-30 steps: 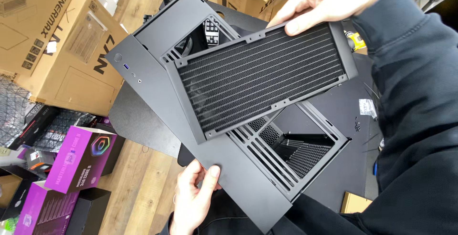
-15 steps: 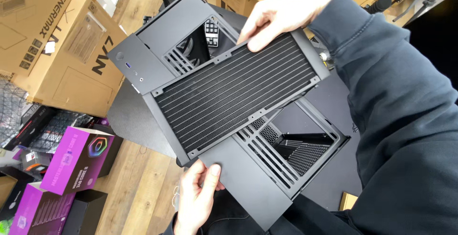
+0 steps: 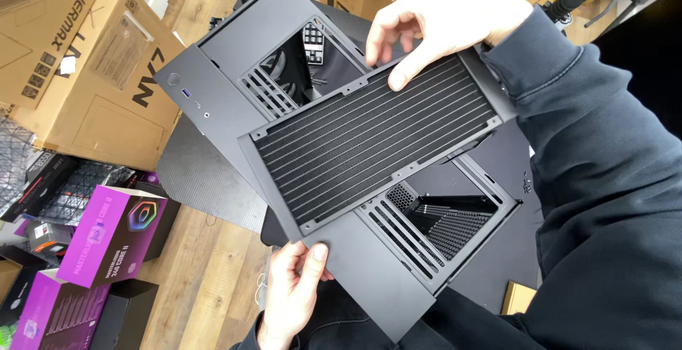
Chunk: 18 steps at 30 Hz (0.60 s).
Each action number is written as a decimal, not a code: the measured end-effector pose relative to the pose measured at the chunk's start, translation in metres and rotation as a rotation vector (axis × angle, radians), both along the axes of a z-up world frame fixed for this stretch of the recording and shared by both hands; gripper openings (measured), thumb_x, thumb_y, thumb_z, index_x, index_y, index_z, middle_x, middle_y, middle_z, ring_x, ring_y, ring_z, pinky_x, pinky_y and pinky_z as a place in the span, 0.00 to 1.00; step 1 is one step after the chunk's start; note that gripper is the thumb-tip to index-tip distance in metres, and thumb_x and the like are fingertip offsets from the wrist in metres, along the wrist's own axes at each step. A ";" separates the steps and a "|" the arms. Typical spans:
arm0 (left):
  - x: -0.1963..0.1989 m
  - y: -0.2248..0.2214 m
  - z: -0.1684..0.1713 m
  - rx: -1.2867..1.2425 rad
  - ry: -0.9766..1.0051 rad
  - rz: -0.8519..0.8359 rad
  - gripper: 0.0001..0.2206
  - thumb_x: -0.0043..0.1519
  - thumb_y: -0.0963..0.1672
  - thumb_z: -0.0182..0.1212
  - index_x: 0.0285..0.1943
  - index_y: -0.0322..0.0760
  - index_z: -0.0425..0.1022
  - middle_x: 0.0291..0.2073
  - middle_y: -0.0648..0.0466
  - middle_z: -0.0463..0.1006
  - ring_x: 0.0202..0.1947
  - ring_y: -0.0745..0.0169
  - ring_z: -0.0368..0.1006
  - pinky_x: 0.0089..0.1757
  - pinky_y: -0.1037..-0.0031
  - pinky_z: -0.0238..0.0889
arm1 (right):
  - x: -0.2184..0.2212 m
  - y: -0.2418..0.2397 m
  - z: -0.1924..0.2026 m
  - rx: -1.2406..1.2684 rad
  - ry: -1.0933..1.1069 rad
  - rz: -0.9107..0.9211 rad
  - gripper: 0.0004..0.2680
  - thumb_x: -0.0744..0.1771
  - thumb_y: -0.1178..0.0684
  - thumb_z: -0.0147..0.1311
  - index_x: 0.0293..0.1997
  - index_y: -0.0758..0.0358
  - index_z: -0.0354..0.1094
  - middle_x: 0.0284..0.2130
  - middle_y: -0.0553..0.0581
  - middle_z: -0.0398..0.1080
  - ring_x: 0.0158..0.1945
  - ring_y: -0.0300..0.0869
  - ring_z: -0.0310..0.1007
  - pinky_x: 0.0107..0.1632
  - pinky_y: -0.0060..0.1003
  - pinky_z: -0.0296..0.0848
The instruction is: The person uses a screwdriver to secure a motherboard into a computer case and then handles a cooling radiator component.
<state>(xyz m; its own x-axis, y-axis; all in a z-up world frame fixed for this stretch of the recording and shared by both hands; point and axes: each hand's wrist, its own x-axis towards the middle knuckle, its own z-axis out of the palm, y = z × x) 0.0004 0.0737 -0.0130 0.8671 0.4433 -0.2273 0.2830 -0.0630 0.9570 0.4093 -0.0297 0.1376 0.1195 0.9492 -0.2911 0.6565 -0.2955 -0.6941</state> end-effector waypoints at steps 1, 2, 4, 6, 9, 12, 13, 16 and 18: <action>0.000 0.000 -0.001 -0.012 -0.004 0.000 0.19 0.63 0.51 0.59 0.22 0.40 0.64 0.10 0.55 0.77 0.15 0.68 0.80 0.26 0.78 0.67 | -0.002 -0.002 0.004 -0.054 -0.041 -0.043 0.16 0.58 0.49 0.70 0.48 0.53 0.76 0.45 0.46 0.78 0.44 0.34 0.75 0.44 0.30 0.71; 0.000 0.001 -0.001 -0.022 -0.008 0.002 0.19 0.63 0.52 0.59 0.24 0.39 0.66 0.11 0.55 0.77 0.16 0.67 0.81 0.26 0.78 0.69 | -0.003 -0.002 0.008 -0.106 -0.082 -0.084 0.16 0.59 0.47 0.70 0.48 0.52 0.77 0.43 0.46 0.79 0.41 0.34 0.75 0.40 0.30 0.70; 0.000 0.001 0.000 -0.062 -0.014 0.002 0.16 0.64 0.50 0.59 0.26 0.38 0.68 0.13 0.54 0.78 0.17 0.67 0.80 0.26 0.78 0.70 | 0.001 -0.010 0.006 -0.119 -0.038 -0.118 0.13 0.59 0.49 0.69 0.46 0.54 0.78 0.38 0.48 0.80 0.38 0.34 0.76 0.40 0.29 0.72; 0.001 0.001 0.000 -0.101 -0.019 0.007 0.14 0.64 0.48 0.59 0.27 0.36 0.71 0.15 0.54 0.79 0.17 0.67 0.79 0.26 0.77 0.71 | 0.000 -0.013 0.009 -0.132 0.008 -0.147 0.11 0.60 0.51 0.69 0.44 0.56 0.79 0.34 0.50 0.81 0.35 0.35 0.78 0.40 0.28 0.74; 0.000 0.001 0.000 -0.057 -0.052 -0.013 0.14 0.64 0.49 0.57 0.29 0.37 0.73 0.14 0.54 0.80 0.16 0.69 0.78 0.25 0.78 0.72 | -0.007 -0.014 0.014 -0.178 0.070 -0.234 0.11 0.60 0.55 0.70 0.43 0.63 0.80 0.30 0.56 0.82 0.33 0.36 0.80 0.43 0.28 0.78; 0.000 0.001 -0.002 -0.080 -0.059 -0.014 0.15 0.64 0.49 0.57 0.29 0.37 0.72 0.14 0.54 0.79 0.17 0.69 0.77 0.25 0.78 0.69 | -0.007 -0.018 0.016 -0.133 0.004 -0.269 0.14 0.57 0.54 0.72 0.44 0.62 0.78 0.36 0.53 0.79 0.37 0.37 0.76 0.45 0.30 0.76; 0.000 0.002 -0.003 -0.104 -0.054 -0.009 0.14 0.64 0.49 0.58 0.30 0.36 0.73 0.16 0.55 0.79 0.17 0.68 0.78 0.25 0.78 0.71 | -0.006 -0.019 0.017 -0.128 -0.091 -0.265 0.16 0.57 0.50 0.72 0.46 0.59 0.77 0.36 0.52 0.78 0.39 0.37 0.75 0.46 0.30 0.74; 0.001 0.002 -0.003 -0.144 -0.047 0.001 0.14 0.63 0.48 0.60 0.30 0.36 0.73 0.17 0.55 0.79 0.18 0.66 0.79 0.26 0.78 0.73 | -0.011 -0.024 0.027 -0.100 -0.166 -0.299 0.16 0.60 0.47 0.68 0.49 0.57 0.75 0.38 0.51 0.77 0.41 0.37 0.76 0.46 0.31 0.74; 0.002 0.001 -0.003 -0.161 -0.043 0.006 0.14 0.63 0.49 0.60 0.29 0.36 0.72 0.16 0.54 0.78 0.18 0.65 0.80 0.26 0.77 0.73 | -0.014 -0.032 0.033 -0.080 -0.142 -0.338 0.13 0.63 0.48 0.64 0.51 0.58 0.75 0.41 0.51 0.78 0.40 0.38 0.78 0.46 0.32 0.76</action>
